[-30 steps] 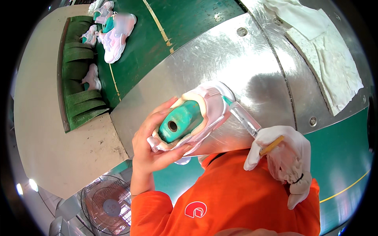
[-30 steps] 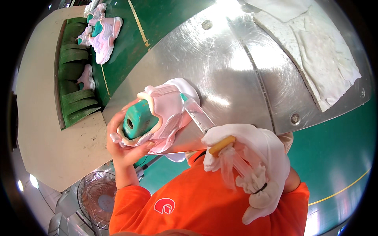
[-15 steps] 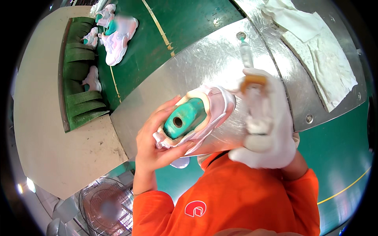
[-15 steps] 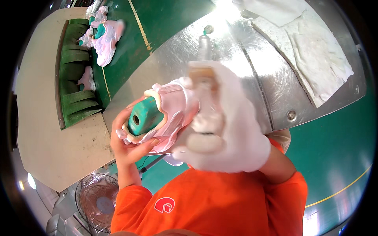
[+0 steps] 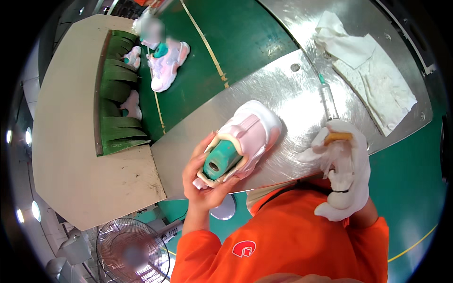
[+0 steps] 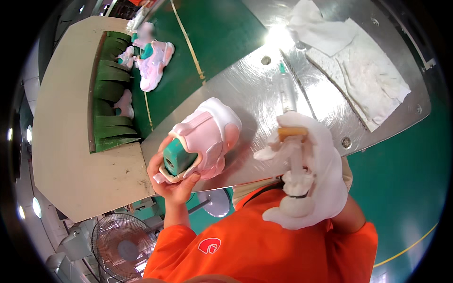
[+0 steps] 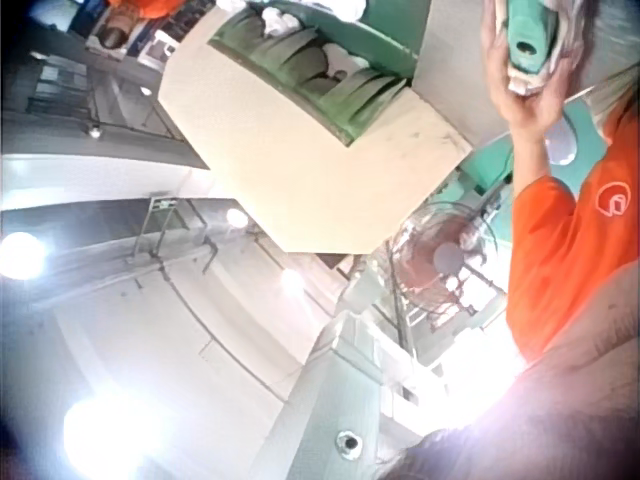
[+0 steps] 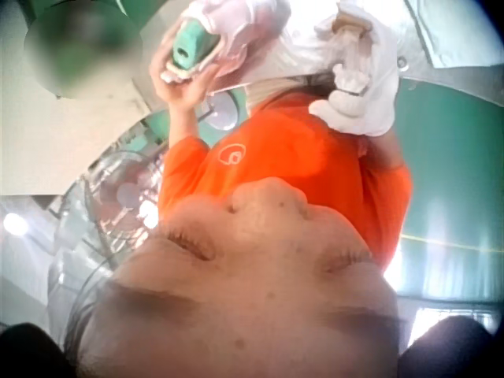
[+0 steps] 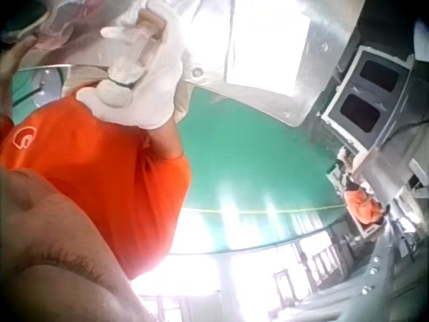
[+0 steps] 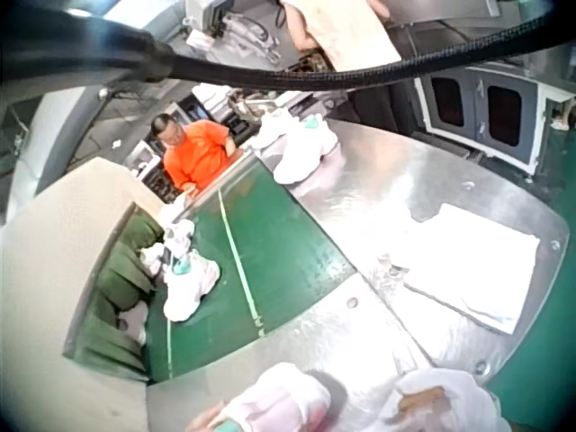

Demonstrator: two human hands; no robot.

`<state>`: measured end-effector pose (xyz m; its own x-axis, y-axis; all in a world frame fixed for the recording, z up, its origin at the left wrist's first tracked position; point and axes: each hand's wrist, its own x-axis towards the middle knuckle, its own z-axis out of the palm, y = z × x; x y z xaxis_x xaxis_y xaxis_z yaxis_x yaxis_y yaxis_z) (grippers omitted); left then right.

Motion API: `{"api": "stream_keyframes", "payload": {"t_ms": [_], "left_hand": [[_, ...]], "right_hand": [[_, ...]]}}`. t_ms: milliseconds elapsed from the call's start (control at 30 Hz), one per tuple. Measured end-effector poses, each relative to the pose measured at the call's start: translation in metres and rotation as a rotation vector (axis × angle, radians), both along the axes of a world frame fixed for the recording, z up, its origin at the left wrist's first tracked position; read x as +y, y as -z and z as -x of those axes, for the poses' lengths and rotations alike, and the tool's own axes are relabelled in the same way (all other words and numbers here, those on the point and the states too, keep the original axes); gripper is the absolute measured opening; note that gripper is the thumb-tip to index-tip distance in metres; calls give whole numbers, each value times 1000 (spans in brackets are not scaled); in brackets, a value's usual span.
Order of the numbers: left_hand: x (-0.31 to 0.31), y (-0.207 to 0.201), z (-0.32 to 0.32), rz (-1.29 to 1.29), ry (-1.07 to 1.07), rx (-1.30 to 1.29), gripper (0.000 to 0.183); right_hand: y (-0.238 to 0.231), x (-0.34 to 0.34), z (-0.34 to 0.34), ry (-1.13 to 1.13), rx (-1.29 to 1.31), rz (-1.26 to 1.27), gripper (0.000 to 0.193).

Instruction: The person uses a syringe to inject a clear liquid into the sole of a pink and teal sneaker on a factory assembly line. They handle the shoe with gloved hands, insert the needle into a specific point on the sole, and push the plunger to fill the cavity. The process is repeated for multiple shoes as they move along the conveyor belt.

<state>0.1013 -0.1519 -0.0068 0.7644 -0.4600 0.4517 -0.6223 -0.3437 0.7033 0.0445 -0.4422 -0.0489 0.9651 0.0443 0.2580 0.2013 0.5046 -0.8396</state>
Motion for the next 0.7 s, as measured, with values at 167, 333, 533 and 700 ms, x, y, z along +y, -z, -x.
{"api": "stream_keyframes", "payload": {"t_ms": [167, 333, 533, 700], "left_hand": [[-7, -5, 5, -19, -12, -155, 75], [-11, -10, 12, -71, 43, -304, 74], [-11, -9, 22, -158, 60, -361, 70], [-18, -9, 27, -128, 13, -430, 71]], "right_hand": [[-4, 4, -10, 97, -176, -138, 110], [-24, 8, -11, 50, -187, -321, 113], [-64, 53, -24, 215, -38, -440, 45], [-54, 57, -23, 115, -224, -415, 94]]}}
